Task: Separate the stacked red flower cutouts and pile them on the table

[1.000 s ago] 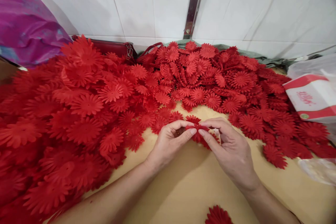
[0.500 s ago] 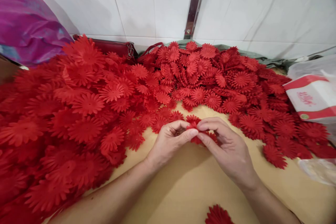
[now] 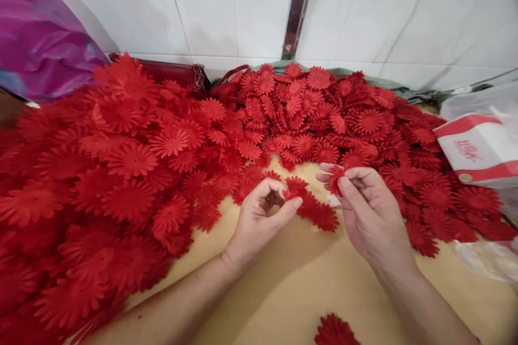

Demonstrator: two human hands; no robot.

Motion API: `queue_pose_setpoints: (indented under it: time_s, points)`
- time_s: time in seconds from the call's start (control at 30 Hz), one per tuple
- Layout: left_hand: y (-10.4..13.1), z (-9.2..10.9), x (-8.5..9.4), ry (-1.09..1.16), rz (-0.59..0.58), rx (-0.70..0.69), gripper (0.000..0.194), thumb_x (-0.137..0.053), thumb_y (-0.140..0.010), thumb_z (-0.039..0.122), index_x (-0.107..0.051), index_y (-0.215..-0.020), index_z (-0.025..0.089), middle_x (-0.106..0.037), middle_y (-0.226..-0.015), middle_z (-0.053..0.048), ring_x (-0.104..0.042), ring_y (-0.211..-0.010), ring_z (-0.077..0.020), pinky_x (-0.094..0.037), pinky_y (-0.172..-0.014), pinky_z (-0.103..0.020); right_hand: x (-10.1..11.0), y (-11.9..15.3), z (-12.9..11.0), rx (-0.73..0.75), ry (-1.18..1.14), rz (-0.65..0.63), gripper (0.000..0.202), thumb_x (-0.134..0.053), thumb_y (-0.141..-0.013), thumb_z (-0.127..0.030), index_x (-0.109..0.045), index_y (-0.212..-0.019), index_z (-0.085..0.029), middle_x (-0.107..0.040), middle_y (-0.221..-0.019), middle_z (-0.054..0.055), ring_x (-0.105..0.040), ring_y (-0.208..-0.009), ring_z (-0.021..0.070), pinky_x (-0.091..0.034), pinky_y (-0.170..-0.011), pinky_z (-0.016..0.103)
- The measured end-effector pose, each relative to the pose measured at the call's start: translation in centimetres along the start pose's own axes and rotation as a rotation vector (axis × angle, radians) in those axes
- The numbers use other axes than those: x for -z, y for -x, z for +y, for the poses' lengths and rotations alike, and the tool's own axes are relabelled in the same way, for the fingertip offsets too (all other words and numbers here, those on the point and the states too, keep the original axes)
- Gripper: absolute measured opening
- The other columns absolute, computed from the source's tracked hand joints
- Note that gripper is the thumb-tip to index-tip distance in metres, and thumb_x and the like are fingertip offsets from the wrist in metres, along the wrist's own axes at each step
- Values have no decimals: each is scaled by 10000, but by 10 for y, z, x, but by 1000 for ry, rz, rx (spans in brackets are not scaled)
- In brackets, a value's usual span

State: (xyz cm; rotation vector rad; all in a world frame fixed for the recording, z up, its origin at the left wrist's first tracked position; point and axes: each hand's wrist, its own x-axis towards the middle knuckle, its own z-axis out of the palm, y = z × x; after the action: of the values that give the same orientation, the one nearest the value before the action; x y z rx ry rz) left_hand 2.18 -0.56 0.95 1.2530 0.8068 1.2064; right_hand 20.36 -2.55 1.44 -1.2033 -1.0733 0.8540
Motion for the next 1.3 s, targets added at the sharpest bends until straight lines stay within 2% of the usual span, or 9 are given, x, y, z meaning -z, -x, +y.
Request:
queue_pose_setpoints:
  time_s: [0.1,0.2,0.37,0.53,0.77,0.87,1.0,1.17,1.3]
  points:
    - [4,0,1,-192,108,-242,265,-676,-818,114,-581,-1041,222,-529,-1099,-61,-541,-1058,-195,-455,-975,-329,-4,1,-3,26,66,-40,170,-696,-901,-320,-581,-1013,-263,-687,-1173,48,-669,-993,161,-551,-891,316]
    - [6,3,3,-321,114,-336,350,-649,-823,94,-589,-1137,236,-516,-1181,-82,-502,-1189,-241,-400,-1085,-395,-11,6,-7,36,88,-97,211,-712,-880,-272,-601,-1059,-260,-683,-1069,28,-662,-941,138,-561,-890,292]
    - [5,7,1,-402,-5,-248,276,-713,-863,253,-688,-1137,231,-596,-1162,-105,-567,-1138,-254,-453,-1009,-393,-16,10,-12,49,96,-91,211,-740,-852,-245,-619,-1025,-255,-700,-971,16,-678,-889,136,-591,-833,280]
    - [1,-2,0,-284,-70,-206,52,-688,-895,253,-710,-894,205,-676,-970,-70,-642,-936,-195,-496,-878,-327,-15,12,-14,93,129,-88,238,-759,-833,-235,-636,-1035,-260,-707,-1007,23,-690,-916,151,-604,-846,301]
    - [-2,-2,3,-12,21,59,325,-748,-850,367,-533,-692,181,-516,-704,28,-460,-671,-105,-402,-662,-230,-13,14,-16,200,189,-152,232,-737,-864,-238,-656,-1078,-282,-667,-1103,35,-652,-1038,177,-546,-994,361]
    - [-3,3,2,92,-36,107,330,-773,-823,372,-550,-686,170,-531,-679,35,-461,-655,-93,-395,-642,-217,-13,15,-15,202,249,-267,196,-729,-882,-267,-688,-1072,-292,-651,-1156,43,-624,-1139,198,-512,-1042,384]
    - [-2,6,1,135,-82,110,298,-790,-805,347,-605,-669,157,-549,-664,34,-468,-635,-83,-395,-620,-208,-13,14,-13,154,261,-341,104,-703,-907,-309,-729,-1006,-289,-667,-1118,40,-636,-1114,188,-520,-1010,360]
    - [-1,4,1,165,-166,131,208,-793,-809,301,-656,-738,161,-624,-709,14,-540,-656,-89,-428,-647,-218,-11,12,-8,22,119,-332,98,-671,-930,-340,-735,-902,-271,-676,-1130,35,-650,-1051,175,-550,-903,318]
    - [0,1,2,100,-130,111,304,-813,-782,335,-584,-685,161,-550,-663,33,-482,-621,-80,-402,-616,-214,-6,5,-5,-104,-164,-124,115,-682,-918,-338,-675,-841,-253,-680,-1044,8,-652,-874,139,-548,-785,285]
